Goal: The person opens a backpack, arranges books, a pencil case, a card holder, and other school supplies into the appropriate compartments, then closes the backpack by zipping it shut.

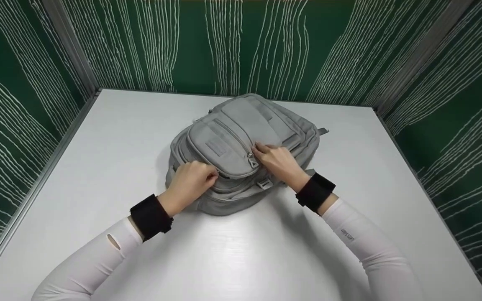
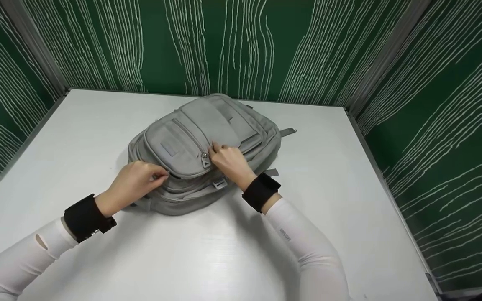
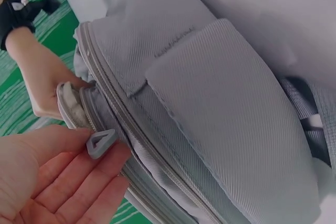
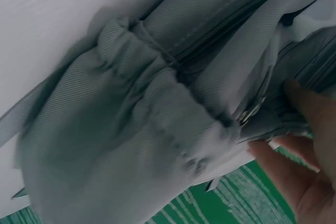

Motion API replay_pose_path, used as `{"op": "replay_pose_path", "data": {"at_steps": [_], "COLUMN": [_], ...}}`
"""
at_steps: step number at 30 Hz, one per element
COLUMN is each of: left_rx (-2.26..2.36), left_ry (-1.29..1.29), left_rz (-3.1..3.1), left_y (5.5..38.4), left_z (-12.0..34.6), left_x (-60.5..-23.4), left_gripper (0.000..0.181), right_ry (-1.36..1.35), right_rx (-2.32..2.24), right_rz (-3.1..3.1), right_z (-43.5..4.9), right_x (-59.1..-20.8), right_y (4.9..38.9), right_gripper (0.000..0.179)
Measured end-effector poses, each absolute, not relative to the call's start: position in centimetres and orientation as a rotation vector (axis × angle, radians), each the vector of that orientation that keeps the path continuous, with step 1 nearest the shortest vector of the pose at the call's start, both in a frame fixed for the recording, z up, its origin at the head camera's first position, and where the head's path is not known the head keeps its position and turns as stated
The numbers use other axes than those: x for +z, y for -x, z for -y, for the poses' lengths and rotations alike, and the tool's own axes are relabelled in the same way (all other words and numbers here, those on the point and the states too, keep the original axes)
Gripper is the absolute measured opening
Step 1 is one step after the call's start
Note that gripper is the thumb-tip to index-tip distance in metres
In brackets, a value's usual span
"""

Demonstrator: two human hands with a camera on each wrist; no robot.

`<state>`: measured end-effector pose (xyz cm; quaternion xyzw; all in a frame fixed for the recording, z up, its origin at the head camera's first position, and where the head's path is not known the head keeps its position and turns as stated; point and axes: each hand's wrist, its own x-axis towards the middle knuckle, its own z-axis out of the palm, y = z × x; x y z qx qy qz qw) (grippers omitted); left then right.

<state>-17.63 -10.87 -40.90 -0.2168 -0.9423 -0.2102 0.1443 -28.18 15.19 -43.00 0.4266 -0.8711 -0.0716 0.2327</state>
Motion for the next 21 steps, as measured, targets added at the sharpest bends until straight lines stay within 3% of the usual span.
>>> {"op": "replay_pose_path", "data": {"at_steps": [9,21], "left_rx": [-0.602,-0.603], "left_ry": [0.693,0.601], "left_rz": [2.713,2.728], "left_y": [17.1,17.4], "left_z": [10.5,10.9], "left_x": [-41.0,-41.7], "left_gripper": [0.028,0.016], "right_ry": [-0.916,-0.699], "right_rx": [-0.230,-0.189], "right_rz": [2.447,2.573], "right_z": [-11.5,-7.3], "right_x": [-43.4,-43.0], "right_y": [26.2,24.3], "right_gripper": [0.035,0.022]}}
